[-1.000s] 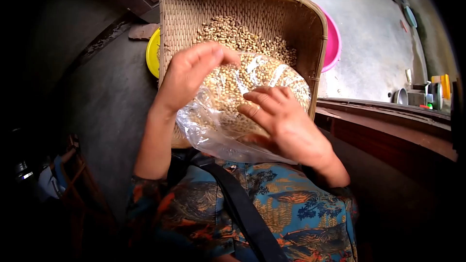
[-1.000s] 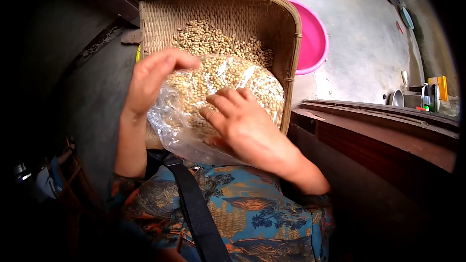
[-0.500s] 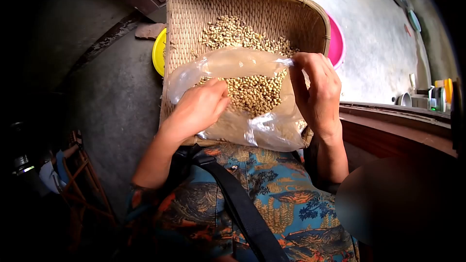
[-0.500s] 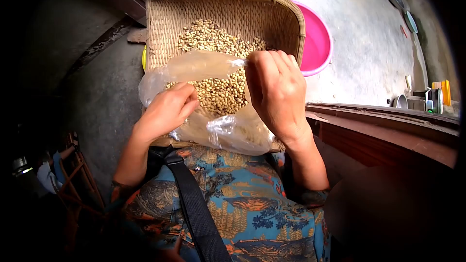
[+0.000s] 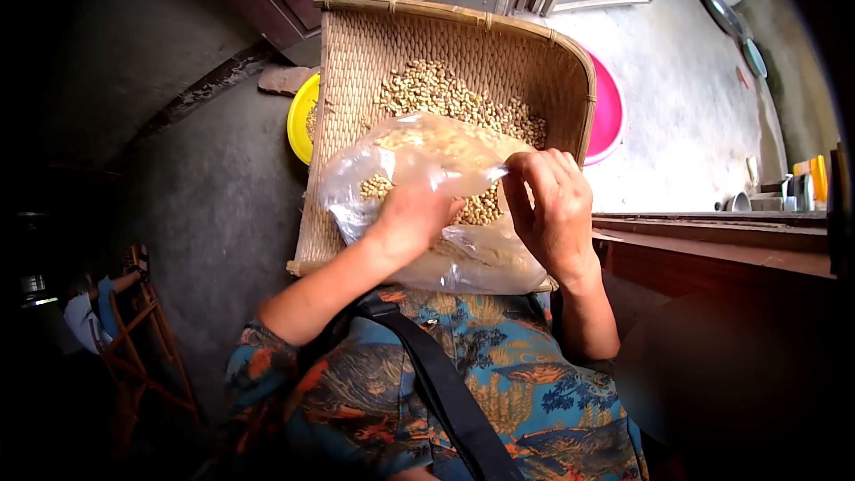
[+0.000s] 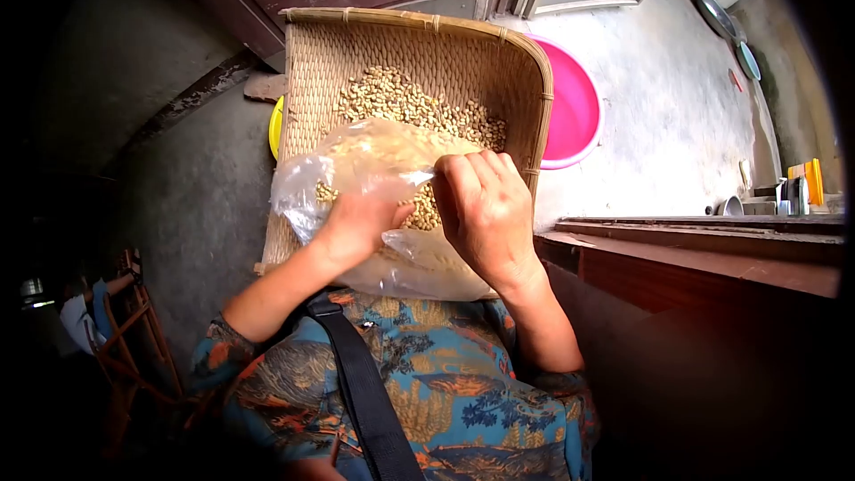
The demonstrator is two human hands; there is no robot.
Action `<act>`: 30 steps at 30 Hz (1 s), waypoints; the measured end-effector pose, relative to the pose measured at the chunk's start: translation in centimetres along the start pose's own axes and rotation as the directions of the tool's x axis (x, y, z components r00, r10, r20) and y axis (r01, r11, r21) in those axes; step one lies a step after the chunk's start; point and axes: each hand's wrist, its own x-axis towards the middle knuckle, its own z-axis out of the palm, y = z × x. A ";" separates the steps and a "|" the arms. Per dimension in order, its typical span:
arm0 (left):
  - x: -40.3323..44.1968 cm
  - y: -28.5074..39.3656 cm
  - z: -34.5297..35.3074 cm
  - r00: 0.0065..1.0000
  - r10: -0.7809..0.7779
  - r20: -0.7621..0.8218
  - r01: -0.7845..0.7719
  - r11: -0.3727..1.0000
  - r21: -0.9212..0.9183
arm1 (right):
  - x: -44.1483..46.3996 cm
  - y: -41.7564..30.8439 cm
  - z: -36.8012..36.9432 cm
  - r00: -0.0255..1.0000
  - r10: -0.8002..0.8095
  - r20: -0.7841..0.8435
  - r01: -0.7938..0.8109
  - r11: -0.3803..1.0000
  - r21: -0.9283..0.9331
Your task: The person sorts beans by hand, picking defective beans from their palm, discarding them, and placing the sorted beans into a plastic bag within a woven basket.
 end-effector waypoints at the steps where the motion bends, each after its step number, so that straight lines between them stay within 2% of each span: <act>1: -0.4 -0.4 0.5 0.991 0.074 -0.110 -0.074 0.997 0.005 | -0.2 0.0 0.3 1.000 0.001 0.005 -0.001 1.000 0.001; 3: -1.0 -1.6 2.0 0.923 0.212 -0.321 -0.213 0.976 0.033 | -0.5 -0.1 0.6 0.998 -0.026 0.061 0.027 1.000 -0.017; 5: -0.1 -2.7 2.7 0.840 0.275 -0.468 -0.354 0.931 -0.088 | -0.9 -0.2 0.7 0.989 -0.017 0.148 0.015 1.000 0.011; 6: 0.3 -2.9 2.7 0.789 0.295 -0.539 -0.428 0.893 -0.137 | -1.0 -0.3 0.8 0.992 -0.018 0.123 0.012 0.999 0.045; 8: 0.3 -3.0 2.5 0.874 0.154 -0.462 -0.396 0.776 -0.491 | -0.8 -0.4 0.9 0.997 -0.016 0.071 0.008 0.994 0.112; 9: 0.3 -3.0 2.0 0.944 0.086 -0.317 -0.306 0.584 -0.752 | -0.9 -0.1 0.8 0.996 -0.015 0.091 0.004 0.992 0.127; 10: 0.2 -3.0 1.5 0.987 0.015 -0.163 -0.158 0.337 -0.928 | -0.8 0.0 0.8 0.997 -0.020 0.072 0.009 0.988 0.155; 11: 0.1 -3.1 0.6 0.994 0.040 0.099 0.102 -0.067 -0.993 | -0.8 0.1 0.7 0.998 -0.024 0.054 0.014 0.983 0.183; 12: -0.1 -3.1 -0.1 0.932 0.167 0.322 0.363 -0.438 -0.823 | -0.8 0.3 0.7 0.999 -0.027 0.036 0.019 0.977 0.211; 14: -0.1 -3.1 0.0 0.925 0.216 0.313 0.379 -0.585 -0.717 | -1.1 0.3 0.5 0.995 -0.016 0.098 -0.008 0.971 0.237; 16: -0.3 -3.4 0.3 0.922 0.226 0.315 0.380 -0.691 -0.615 | -1.1 0.4 0.5 0.986 -0.023 0.164 -0.021 0.965 0.263; 19: -1.2 -2.7 -0.9 0.891 0.232 0.390 0.434 -0.685 -0.585 | -1.3 1.1 0.6 0.983 -0.011 0.185 -0.045 0.955 0.293; 22: -2.2 -3.3 -1.0 0.880 0.365 0.304 0.471 -0.585 -0.660 | -1.4 1.4 0.9 0.975 0.019 0.220 -0.092 0.939 0.330; 23: -2.6 -3.3 -1.4 0.886 0.342 0.314 0.461 -0.569 -0.681 | -1.5 1.4 1.1 0.972 0.023 0.235 -0.104 0.935 0.338; 27: -3.7 -3.3 -2.9 0.840 0.371 0.397 0.543 -0.597 -0.590 | -1.2 1.2 1.3 0.962 -0.018 0.272 -0.090 0.922 0.377; 30: -4.7 -2.7 -5.1 0.839 0.470 0.274 0.533 -0.611 -0.586 | -1.7 1.8 1.3 0.831 -0.102 0.546 -0.144 0.910 0.388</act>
